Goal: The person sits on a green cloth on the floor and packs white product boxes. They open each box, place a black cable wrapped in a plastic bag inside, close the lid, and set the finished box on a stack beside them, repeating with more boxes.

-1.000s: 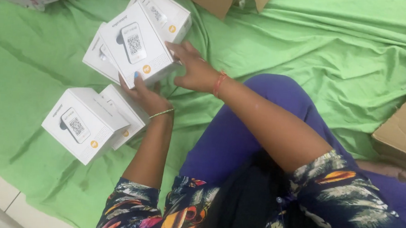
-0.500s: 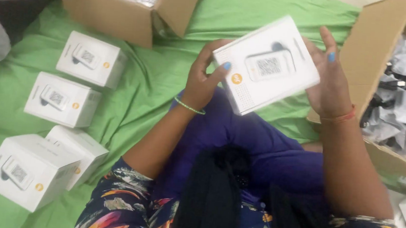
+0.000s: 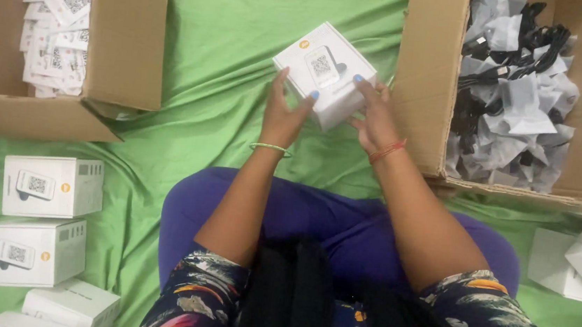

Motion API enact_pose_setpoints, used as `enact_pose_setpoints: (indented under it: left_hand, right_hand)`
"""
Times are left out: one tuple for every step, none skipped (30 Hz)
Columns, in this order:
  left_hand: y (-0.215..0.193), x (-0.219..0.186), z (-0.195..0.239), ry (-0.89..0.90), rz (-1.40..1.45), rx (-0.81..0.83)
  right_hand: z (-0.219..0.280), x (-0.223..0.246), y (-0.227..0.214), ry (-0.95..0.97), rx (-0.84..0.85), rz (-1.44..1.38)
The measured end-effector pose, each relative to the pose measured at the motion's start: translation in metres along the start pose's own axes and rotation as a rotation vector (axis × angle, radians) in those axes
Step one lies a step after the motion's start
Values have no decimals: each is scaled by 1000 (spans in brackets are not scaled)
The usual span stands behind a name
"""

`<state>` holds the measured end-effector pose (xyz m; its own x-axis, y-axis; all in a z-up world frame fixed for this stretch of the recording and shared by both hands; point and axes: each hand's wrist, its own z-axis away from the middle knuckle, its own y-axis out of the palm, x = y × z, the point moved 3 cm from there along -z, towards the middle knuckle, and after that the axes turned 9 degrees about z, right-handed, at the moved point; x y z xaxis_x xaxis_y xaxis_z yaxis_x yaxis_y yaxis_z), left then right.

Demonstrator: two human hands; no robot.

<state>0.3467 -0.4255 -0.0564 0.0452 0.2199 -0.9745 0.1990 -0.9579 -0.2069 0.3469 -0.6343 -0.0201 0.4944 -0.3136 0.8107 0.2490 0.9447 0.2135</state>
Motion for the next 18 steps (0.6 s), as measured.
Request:
enact_pose_setpoints:
  left_hand:
    - [2, -7, 1, -7, -9, 14]
    - [9, -15, 4, 30, -19, 205]
    - [17, -25, 3, 75, -25, 397]
    - [16, -33, 0, 78, -30, 411]
    - [17, -39, -2, 41, -175, 457]
    - [18, -46, -3, 6, -320, 502]
    - [18, -42, -5, 10, -317, 515]
    - [17, -39, -7, 99, -415, 497]
    - [16, -37, -7, 186, -510, 474]
    - [18, -36, -7, 186, -505, 483]
    - [19, -33, -6, 87, -469, 510]
    - [20, -30, -4, -11, -431, 536]
    - [21, -28, -4, -16, -428, 534]
    - [21, -27, -3, 54, -560, 502]
    - [21, -27, -5, 132, -693, 466]
    - [22, -27, -5, 134, -692, 461]
    - [22, -28, -5, 131, -693, 464]
    - [22, -28, -5, 128, -693, 466]
  right_hand:
    - [-11, -17, -7, 11, -9, -12]
    - [-21, -33, -13, 29, -8, -55]
    - [-33, -47, -18, 35, -5, -100]
    - [-32, -48, -16, 34, -14, -112]
    - [-31, -48, -16, 54, 8, -145]
    - [-29, -48, -14, 72, 30, -177]
    - [-31, -49, -16, 69, 18, -182]
    - [-32, -52, -17, 94, 30, -204]
    - [-32, -56, -18, 123, 44, -223]
    - [-34, -59, -22, 123, 33, -225]
    - [-37, -63, -26, 150, 15, -219]
    - [-38, -67, -30, 177, -3, -213]
    - [-38, -67, -30, 181, -3, -208]
    - [-37, -67, -32, 195, -30, -177]
    - [-37, -66, -32, 203, -54, -149]
    - [-35, -64, -29, 199, -51, -147]
    - [-31, -62, -28, 202, -85, -105]
    - [-28, -60, -27, 206, -119, -64]
